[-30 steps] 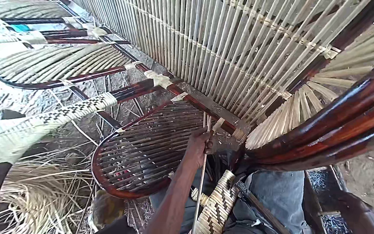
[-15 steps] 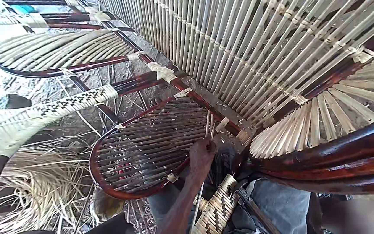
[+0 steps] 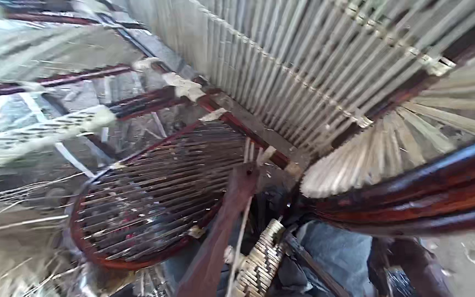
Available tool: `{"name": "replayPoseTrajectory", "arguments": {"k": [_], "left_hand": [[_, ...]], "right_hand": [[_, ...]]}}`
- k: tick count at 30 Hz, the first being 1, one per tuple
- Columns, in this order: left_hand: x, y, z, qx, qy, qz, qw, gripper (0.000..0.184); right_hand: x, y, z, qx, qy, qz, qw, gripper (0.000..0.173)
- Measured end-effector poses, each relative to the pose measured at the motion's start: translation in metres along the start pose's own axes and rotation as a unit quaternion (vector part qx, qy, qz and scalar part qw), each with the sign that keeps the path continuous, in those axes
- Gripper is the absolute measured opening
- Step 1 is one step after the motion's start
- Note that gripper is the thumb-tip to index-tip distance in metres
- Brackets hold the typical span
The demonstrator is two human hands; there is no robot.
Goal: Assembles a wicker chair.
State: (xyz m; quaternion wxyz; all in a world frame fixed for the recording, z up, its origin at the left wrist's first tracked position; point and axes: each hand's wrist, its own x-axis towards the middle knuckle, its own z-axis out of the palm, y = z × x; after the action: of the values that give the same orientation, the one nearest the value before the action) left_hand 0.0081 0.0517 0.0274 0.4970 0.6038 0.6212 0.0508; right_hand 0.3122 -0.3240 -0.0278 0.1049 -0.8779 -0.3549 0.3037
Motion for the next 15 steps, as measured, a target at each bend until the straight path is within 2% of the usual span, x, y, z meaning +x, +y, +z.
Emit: {"name": "replayPoseTrajectory", "arguments": {"k": [3,7,9,13,15], "left_hand": [[-0.015,0.009,-0.001,-0.074,-0.032,-0.02,0.997,0.03],[-0.042,0.021,-0.004,-0.229,-0.053,-0.034,0.971,0.025],[-0.059,0.027,-0.001,-0.271,-0.069,-0.034,0.959,0.03],[-0.093,0.041,0.002,-0.274,-0.096,-0.042,0.956,0.036],[-0.1,0.035,0.001,-0.292,-0.106,-0.029,0.95,0.035]], "right_hand": [[-0.029,-0.028,-0.016,0.043,-0.001,0.025,0.999,0.02],[-0.066,-0.054,-0.012,0.013,-0.145,0.07,0.987,0.029],[-0.081,-0.064,-0.001,-0.037,-0.122,0.036,0.991,0.029],[-0.095,-0.068,0.016,-0.117,-0.036,-0.073,0.99,0.029],[-0.097,-0.069,0.021,-0.149,-0.035,-0.113,0.982,0.029]]}}
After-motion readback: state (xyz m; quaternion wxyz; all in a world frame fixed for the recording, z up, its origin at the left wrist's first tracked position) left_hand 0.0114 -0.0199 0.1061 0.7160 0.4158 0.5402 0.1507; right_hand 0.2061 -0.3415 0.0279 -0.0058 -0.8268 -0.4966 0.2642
